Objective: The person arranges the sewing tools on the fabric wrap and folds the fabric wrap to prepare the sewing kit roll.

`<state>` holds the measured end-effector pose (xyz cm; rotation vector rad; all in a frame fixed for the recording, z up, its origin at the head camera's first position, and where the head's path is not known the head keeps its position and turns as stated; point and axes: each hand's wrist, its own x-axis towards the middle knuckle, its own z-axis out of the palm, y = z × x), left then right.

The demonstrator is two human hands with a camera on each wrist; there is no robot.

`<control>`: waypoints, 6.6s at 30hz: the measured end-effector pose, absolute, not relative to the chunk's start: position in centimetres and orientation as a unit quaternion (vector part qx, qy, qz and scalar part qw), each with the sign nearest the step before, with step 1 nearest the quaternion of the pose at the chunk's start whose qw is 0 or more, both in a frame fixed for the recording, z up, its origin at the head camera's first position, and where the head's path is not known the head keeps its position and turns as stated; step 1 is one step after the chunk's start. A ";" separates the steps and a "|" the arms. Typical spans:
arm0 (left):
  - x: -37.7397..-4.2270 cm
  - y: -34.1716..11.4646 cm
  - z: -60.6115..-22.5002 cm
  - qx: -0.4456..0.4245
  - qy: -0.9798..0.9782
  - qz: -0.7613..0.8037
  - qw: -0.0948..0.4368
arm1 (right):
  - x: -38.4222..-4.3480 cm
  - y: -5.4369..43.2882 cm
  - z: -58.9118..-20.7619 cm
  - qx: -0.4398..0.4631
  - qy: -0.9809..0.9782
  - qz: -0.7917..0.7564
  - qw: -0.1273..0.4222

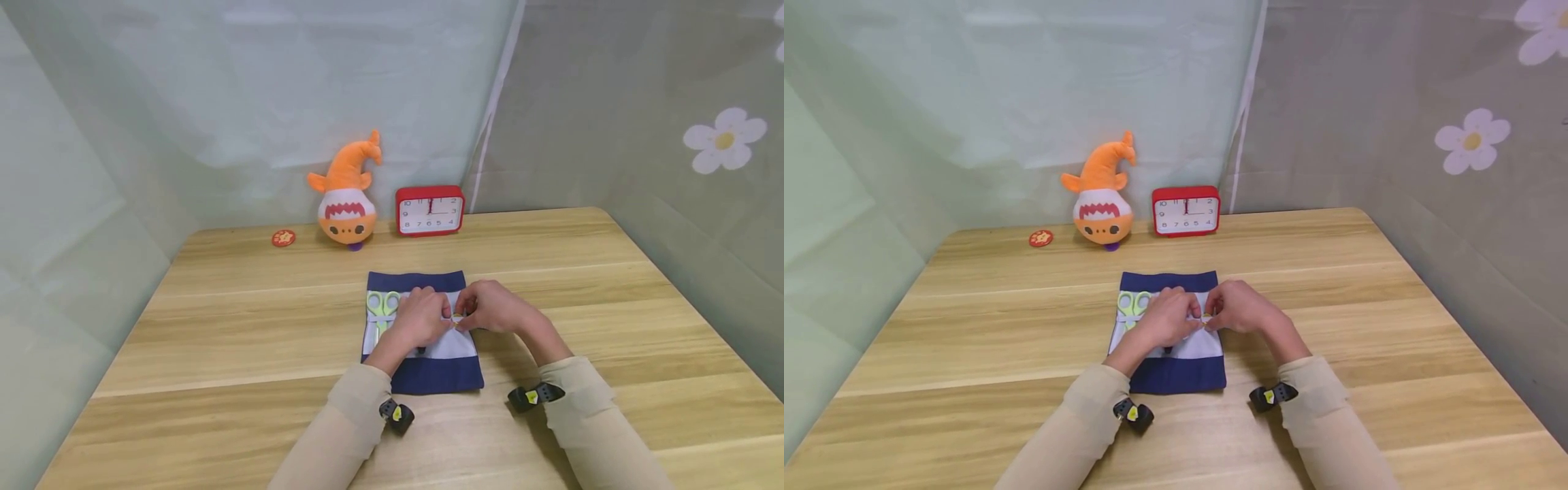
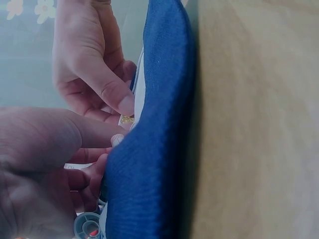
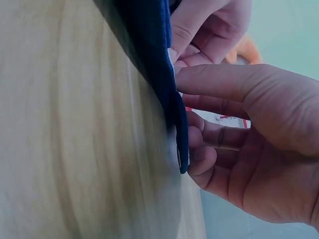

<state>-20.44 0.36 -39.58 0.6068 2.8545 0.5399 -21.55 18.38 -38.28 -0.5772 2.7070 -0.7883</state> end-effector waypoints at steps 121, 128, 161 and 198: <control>-18.3 -11.0 -39.0 0.178 0.950 0.169 0.191 | -23.5 24.8 -38.7 -0.205 0.962 -0.143 0.108; -18.2 -10.7 -38.6 0.180 0.950 0.153 0.203 | -23.7 24.8 -38.6 -0.195 0.960 -0.162 0.120; -18.8 -10.6 -38.1 0.174 0.949 0.140 0.221 | -23.7 24.9 -39.1 -0.183 0.960 -0.176 0.118; -15.6 -11.2 -38.6 0.270 0.948 0.124 0.115 | -14.4 24.0 -37.8 -0.275 0.957 -0.078 0.041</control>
